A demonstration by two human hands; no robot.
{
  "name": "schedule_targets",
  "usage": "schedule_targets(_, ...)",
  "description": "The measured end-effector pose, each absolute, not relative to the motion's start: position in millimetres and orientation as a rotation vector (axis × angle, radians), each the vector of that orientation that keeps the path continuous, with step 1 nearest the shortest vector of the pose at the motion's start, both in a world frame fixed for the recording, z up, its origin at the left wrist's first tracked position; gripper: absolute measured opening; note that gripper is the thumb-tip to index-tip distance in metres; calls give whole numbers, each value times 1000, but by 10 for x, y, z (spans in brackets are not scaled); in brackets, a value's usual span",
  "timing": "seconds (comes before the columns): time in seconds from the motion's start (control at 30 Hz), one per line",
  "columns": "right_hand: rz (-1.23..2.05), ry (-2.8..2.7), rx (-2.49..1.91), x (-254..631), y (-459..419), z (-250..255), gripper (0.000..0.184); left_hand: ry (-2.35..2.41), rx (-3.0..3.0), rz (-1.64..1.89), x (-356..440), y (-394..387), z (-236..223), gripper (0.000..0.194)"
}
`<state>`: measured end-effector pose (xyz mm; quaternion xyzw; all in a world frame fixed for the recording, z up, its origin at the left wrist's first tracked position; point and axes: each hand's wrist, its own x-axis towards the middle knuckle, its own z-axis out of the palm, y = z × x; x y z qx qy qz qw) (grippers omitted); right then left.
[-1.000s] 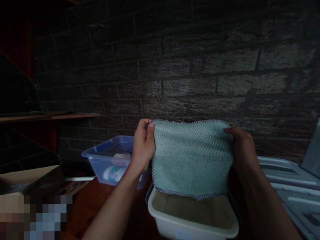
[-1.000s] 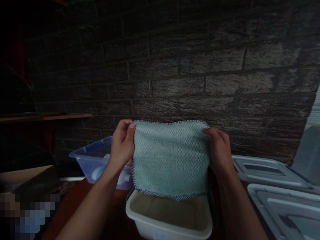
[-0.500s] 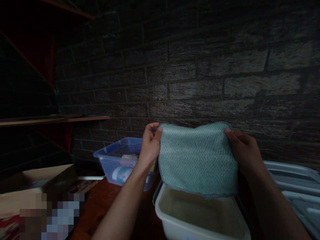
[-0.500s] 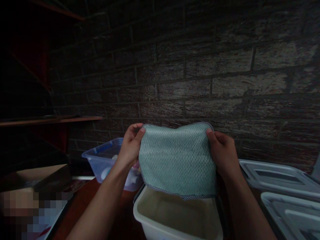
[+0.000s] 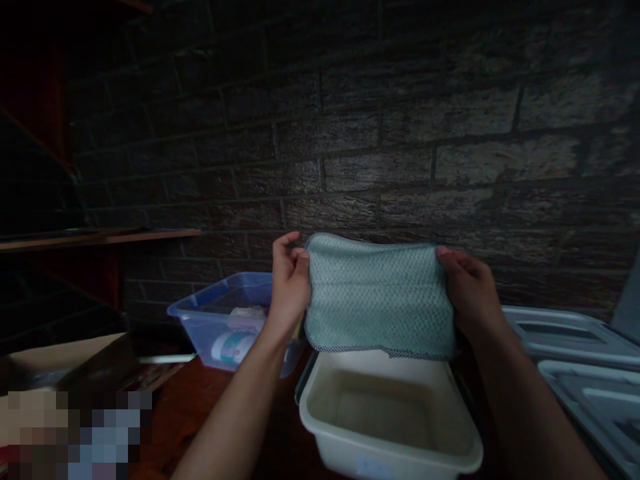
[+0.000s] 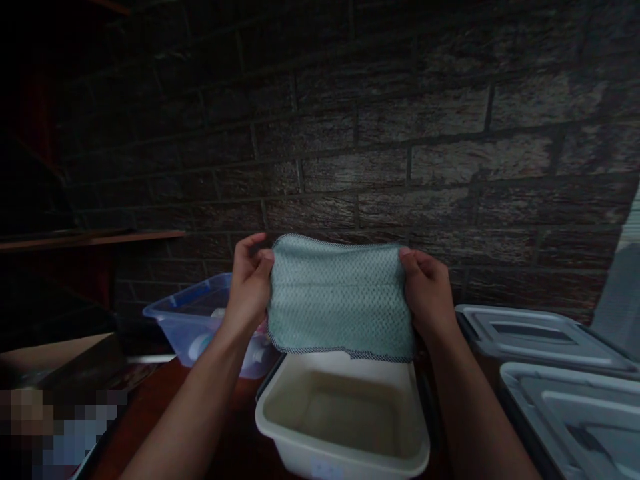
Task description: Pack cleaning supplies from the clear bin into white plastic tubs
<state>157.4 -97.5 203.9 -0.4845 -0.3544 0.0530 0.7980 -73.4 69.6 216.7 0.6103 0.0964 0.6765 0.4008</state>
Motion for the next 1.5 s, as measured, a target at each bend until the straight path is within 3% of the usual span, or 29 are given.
schedule_targets(0.17, 8, -811, -1026, 1622, -1003, 2036, 34, 295, 1707, 1831, -740, 792, 2143, 38)
schedule_targets(0.37, 18, -768, -1024, 1611, -982, 2034, 35, 362, 1564, 1439, -682, 732, 2155, 23)
schedule_targets(0.63, 69, -629, -977, 1662, -980, 2053, 21, 132, 1539, 701, -972, 469, 2299, 55)
schedule_targets(0.87, 172, -612, -986, 1648, -1001, 2057, 15, 176, 1661, 1130, -762, 565, 2208, 27)
schedule_targets(1.1, 147, -771, -970, 1669, -983, 2031, 38, 234, 1659, 1378, -726, 689, 2192, 17)
schedule_targets(1.5, 255, -862, -940, 1542, -1064, 2141, 34, 319, 1502, 1445, -726, 837, 2230, 15)
